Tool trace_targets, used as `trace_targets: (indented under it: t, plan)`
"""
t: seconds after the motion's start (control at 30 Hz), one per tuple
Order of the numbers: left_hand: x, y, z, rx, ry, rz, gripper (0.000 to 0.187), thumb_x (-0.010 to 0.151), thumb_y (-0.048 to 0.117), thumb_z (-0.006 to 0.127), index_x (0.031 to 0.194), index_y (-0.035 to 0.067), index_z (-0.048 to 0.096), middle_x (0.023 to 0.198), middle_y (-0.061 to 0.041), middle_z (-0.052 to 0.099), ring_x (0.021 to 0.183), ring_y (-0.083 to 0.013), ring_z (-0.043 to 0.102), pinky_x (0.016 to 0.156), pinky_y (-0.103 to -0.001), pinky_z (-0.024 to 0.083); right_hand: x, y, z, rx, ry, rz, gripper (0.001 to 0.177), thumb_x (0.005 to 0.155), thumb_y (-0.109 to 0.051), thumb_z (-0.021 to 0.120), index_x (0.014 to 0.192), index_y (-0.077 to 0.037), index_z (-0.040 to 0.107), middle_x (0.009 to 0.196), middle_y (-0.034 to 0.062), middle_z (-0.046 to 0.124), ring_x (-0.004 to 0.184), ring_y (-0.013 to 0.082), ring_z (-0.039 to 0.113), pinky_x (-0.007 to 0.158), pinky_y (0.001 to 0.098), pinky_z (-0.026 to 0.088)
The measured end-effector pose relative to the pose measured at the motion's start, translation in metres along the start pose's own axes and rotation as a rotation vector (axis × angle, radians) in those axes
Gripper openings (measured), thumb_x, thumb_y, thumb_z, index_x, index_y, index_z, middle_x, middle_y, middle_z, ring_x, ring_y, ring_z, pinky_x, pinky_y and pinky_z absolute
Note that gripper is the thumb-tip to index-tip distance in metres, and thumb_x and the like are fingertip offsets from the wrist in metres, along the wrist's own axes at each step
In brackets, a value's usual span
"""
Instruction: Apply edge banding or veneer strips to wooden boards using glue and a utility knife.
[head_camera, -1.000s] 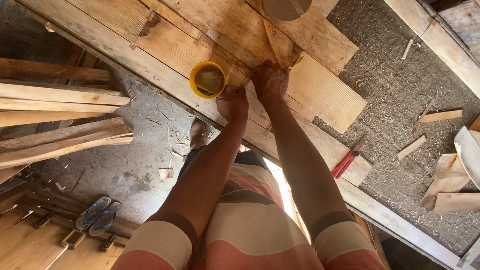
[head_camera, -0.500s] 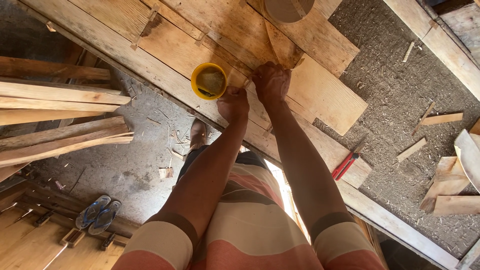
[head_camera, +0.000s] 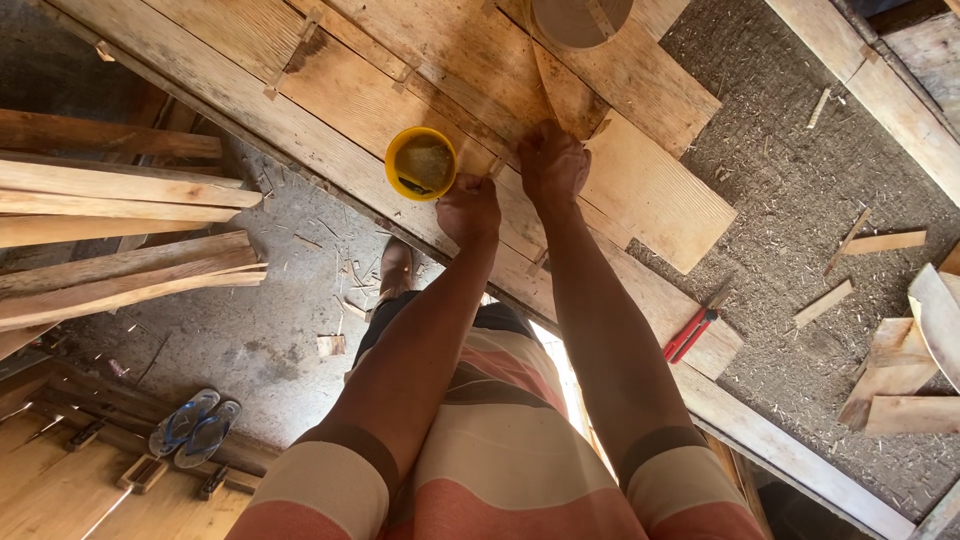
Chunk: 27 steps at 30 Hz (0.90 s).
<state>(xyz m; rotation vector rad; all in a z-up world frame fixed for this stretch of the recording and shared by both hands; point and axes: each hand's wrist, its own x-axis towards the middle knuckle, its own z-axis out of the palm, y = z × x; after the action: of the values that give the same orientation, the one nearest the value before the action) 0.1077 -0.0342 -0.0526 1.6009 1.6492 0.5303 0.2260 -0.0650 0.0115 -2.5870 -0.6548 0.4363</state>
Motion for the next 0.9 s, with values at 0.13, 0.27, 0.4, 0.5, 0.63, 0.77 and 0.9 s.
trace_targets:
  t: [0.13,0.27,0.4,0.5,0.63,0.77,0.9]
  plan:
    - [-0.002,-0.001,-0.003,-0.012,-0.018,-0.016,0.016,0.075,0.028,0.080,0.073,0.012,0.076,0.067,-0.006,0.074,0.061,-0.0264,0.072,0.062,-0.043,0.057,-0.007,-0.006,-0.003,0.024,-0.016,-0.012,0.022,0.078,-0.025,0.086,0.093,-0.015,0.072,0.089,0.0012,0.077,0.083,0.0193,0.070,0.087,0.0411,0.045]
    - [0.000,0.000,-0.002,-0.028,0.012,0.045,0.015,0.076,0.027,0.079,0.073,0.012,0.075,0.067,-0.006,0.074,0.061,-0.0268,0.072,0.062,-0.042,0.056,-0.013,-0.001,0.008,-0.056,0.067,-0.126,0.042,0.071,-0.037,0.091,0.096,-0.014,0.067,0.091,0.0006,0.073,0.084,0.0216,0.066,0.081,0.0423,0.044]
    - [0.003,0.002,-0.004,-0.043,-0.002,0.011,0.016,0.075,0.027,0.079,0.073,0.011,0.075,0.067,-0.007,0.073,0.061,-0.0263,0.072,0.062,-0.041,0.056,-0.019,-0.002,0.014,-0.087,0.176,-0.216,0.052,0.072,-0.050,0.093,0.095,-0.014,0.063,0.088,0.0011,0.067,0.083,0.0236,0.061,0.077,0.0430,0.043]
    - [0.007,0.007,-0.009,-0.037,-0.045,0.005,0.027,0.087,0.029,0.073,0.070,0.009,0.075,0.066,-0.008,0.073,0.062,-0.0243,0.073,0.062,-0.039,0.057,-0.022,0.009,0.022,-0.088,0.219,-0.270,0.054,0.075,-0.054,0.092,0.097,-0.014,0.062,0.090,0.0018,0.065,0.085,0.0245,0.060,0.078,0.0430,0.042]
    - [0.015,-0.028,0.009,-0.395,-0.290,-0.291,0.034,0.098,0.029,0.059,0.075,0.006,0.067,0.064,-0.004,0.072,0.057,-0.0209,0.073,0.058,-0.035,0.059,-0.032,0.006,0.013,-0.116,0.164,-0.274,0.056,0.078,-0.053,0.090,0.106,-0.015,0.061,0.098,0.0022,0.065,0.091,0.0245,0.059,0.082,0.0428,0.042]
    - [0.022,-0.063,0.030,0.382,-0.114,0.518,0.020,0.090,0.029,0.072,0.086,0.011,0.064,0.069,0.002,0.070,0.067,-0.0172,0.069,0.060,-0.036,0.055,-0.040,-0.003,0.008,-0.149,0.084,-0.224,0.066,0.073,-0.054,0.089,0.116,-0.015,0.060,0.108,0.0046,0.062,0.100,0.0266,0.057,0.086,0.0432,0.041]
    - [0.019,-0.034,0.007,0.335,-0.095,0.560,0.018,0.079,0.024,0.071,0.086,0.008,0.065,0.071,0.001,0.072,0.067,-0.0194,0.070,0.057,-0.035,0.053,-0.043,-0.001,0.015,-0.134,0.086,-0.196,0.068,0.075,-0.053,0.088,0.122,-0.014,0.058,0.116,0.0049,0.061,0.107,0.0270,0.055,0.091,0.0440,0.039]
